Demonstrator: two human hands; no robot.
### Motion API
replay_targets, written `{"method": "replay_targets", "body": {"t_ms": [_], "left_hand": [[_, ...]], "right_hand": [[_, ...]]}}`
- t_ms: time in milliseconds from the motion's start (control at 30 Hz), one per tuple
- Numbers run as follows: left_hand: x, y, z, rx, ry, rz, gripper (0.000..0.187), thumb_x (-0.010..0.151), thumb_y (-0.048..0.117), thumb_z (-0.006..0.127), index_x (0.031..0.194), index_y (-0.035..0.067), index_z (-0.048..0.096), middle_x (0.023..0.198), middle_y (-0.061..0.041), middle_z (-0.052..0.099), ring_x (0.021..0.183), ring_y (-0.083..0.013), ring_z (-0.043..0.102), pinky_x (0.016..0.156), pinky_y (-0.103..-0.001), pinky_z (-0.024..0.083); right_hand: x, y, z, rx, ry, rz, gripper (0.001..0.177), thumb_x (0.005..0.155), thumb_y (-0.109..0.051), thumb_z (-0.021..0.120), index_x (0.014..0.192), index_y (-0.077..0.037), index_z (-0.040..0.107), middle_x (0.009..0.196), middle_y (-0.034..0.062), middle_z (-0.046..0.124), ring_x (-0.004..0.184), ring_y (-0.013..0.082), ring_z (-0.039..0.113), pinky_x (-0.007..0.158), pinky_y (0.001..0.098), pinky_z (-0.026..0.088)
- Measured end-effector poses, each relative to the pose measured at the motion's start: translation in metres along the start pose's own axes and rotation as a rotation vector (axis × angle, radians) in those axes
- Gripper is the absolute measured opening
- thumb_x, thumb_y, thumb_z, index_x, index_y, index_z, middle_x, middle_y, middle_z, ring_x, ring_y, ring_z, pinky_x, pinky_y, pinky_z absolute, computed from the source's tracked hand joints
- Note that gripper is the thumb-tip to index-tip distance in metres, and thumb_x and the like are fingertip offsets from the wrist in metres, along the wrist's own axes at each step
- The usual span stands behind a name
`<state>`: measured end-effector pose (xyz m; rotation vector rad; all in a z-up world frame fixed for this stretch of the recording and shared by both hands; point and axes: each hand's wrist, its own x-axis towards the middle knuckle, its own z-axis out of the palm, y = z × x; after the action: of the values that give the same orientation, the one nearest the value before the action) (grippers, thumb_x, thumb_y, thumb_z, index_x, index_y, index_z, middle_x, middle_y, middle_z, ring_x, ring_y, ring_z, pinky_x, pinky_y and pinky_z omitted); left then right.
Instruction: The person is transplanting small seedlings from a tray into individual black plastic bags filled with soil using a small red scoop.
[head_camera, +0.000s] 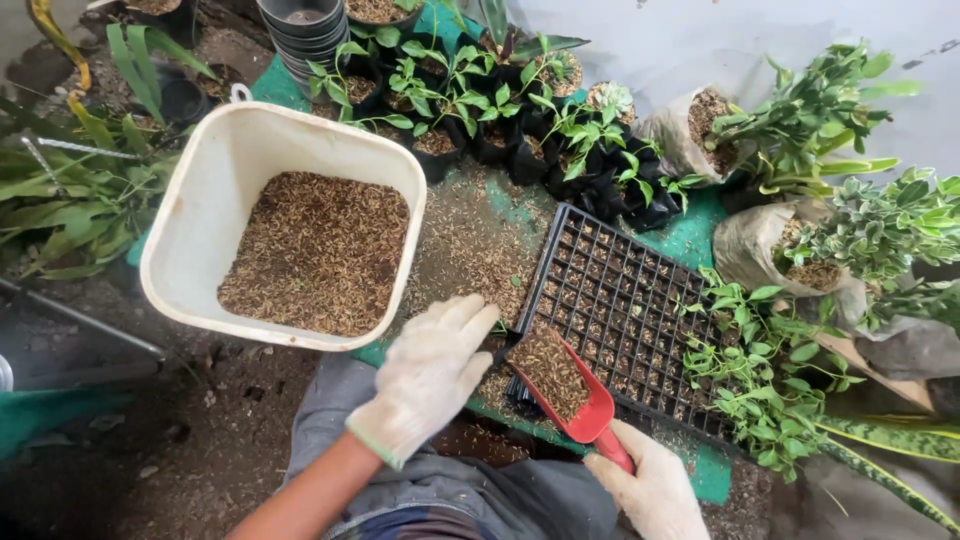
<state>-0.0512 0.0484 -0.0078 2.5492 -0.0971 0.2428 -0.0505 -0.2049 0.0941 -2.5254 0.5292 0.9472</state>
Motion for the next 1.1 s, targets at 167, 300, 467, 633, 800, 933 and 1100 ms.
{"method": "replay_targets", "body": {"t_ms": [167, 300, 467, 633, 800, 933, 1100], "left_hand": [[0.049, -0.020, 0.029, -0.050, -0.379, 0.161, 0.048, 0.090, 0.006, 0.064, 0.137, 0.012, 0.057, 0.135, -0.012, 0.061, 0.111, -0.0341, 0.063, 0.092, -0.052, 0.055], [0.051, -0.009, 0.015, -0.072, -0.526, -0.029, 0.044, 0.095, 0.021, 0.064, 0.137, 0.015, 0.053, 0.128, -0.007, 0.059, 0.108, -0.0324, 0.064, 0.087, -0.054, 0.058], [0.049, -0.015, 0.037, 0.039, -0.455, 0.053, 0.037, 0.094, 0.011, 0.063, 0.131, 0.016, 0.060, 0.115, -0.007, 0.068, 0.088, -0.0258, 0.071, 0.075, -0.044, 0.064], [0.055, -0.020, 0.052, 0.078, -0.444, 0.143, 0.016, 0.098, 0.011, 0.055, 0.107, 0.015, 0.067, 0.096, -0.007, 0.068, 0.074, -0.0285, 0.068, 0.062, -0.042, 0.060], [0.057, -0.026, 0.063, 0.155, -0.431, 0.184, 0.019, 0.098, 0.005, 0.058, 0.105, 0.016, 0.072, 0.091, -0.009, 0.070, 0.072, -0.0274, 0.069, 0.060, -0.037, 0.062], [0.055, -0.028, 0.069, 0.127, -0.382, 0.164, 0.015, 0.096, 0.006, 0.060, 0.099, 0.016, 0.071, 0.089, -0.009, 0.070, 0.074, -0.0294, 0.070, 0.062, -0.040, 0.063], [0.050, -0.027, 0.076, 0.119, -0.365, 0.145, 0.011, 0.097, 0.009, 0.062, 0.095, 0.012, 0.071, 0.083, -0.008, 0.071, 0.068, -0.0266, 0.070, 0.053, -0.033, 0.063]], "right_hand": [[0.011, 0.020, 0.016, -0.098, -0.046, -0.125, 0.019, 0.076, -0.031, 0.069, 0.092, -0.022, 0.074, 0.076, -0.0032, 0.059, 0.075, 0.0147, 0.045, 0.074, 0.0240, 0.040], [0.014, 0.018, 0.020, -0.092, -0.115, -0.125, 0.020, 0.076, -0.026, 0.068, 0.094, -0.023, 0.076, 0.076, -0.0072, 0.059, 0.076, 0.0108, 0.048, 0.076, 0.0216, 0.044], [0.022, 0.017, 0.020, -0.158, -0.144, -0.216, 0.015, 0.080, -0.028, 0.071, 0.076, -0.020, 0.059, 0.068, -0.0052, 0.050, 0.068, 0.0122, 0.042, 0.066, 0.0261, 0.035], [0.017, -0.008, 0.008, -0.243, -0.156, -0.118, 0.025, 0.081, -0.031, 0.069, 0.105, -0.031, 0.075, 0.081, -0.0088, 0.067, 0.076, 0.0102, 0.054, 0.074, 0.0241, 0.045], [0.013, -0.028, -0.007, -0.410, -0.197, -0.093, 0.020, 0.085, -0.037, 0.065, 0.102, -0.031, 0.072, 0.079, -0.0087, 0.070, 0.073, 0.0115, 0.058, 0.071, 0.0272, 0.044], [0.019, -0.030, -0.014, -0.596, -0.211, -0.205, 0.024, 0.092, -0.044, 0.060, 0.083, -0.023, 0.052, 0.073, -0.0039, 0.062, 0.066, 0.0173, 0.054, 0.064, 0.0336, 0.039], [0.025, -0.050, -0.025, -0.778, -0.223, -0.235, 0.029, 0.096, -0.048, 0.054, 0.088, -0.021, 0.051, 0.079, 0.0010, 0.068, 0.072, 0.0250, 0.063, 0.067, 0.0397, 0.045]]}}
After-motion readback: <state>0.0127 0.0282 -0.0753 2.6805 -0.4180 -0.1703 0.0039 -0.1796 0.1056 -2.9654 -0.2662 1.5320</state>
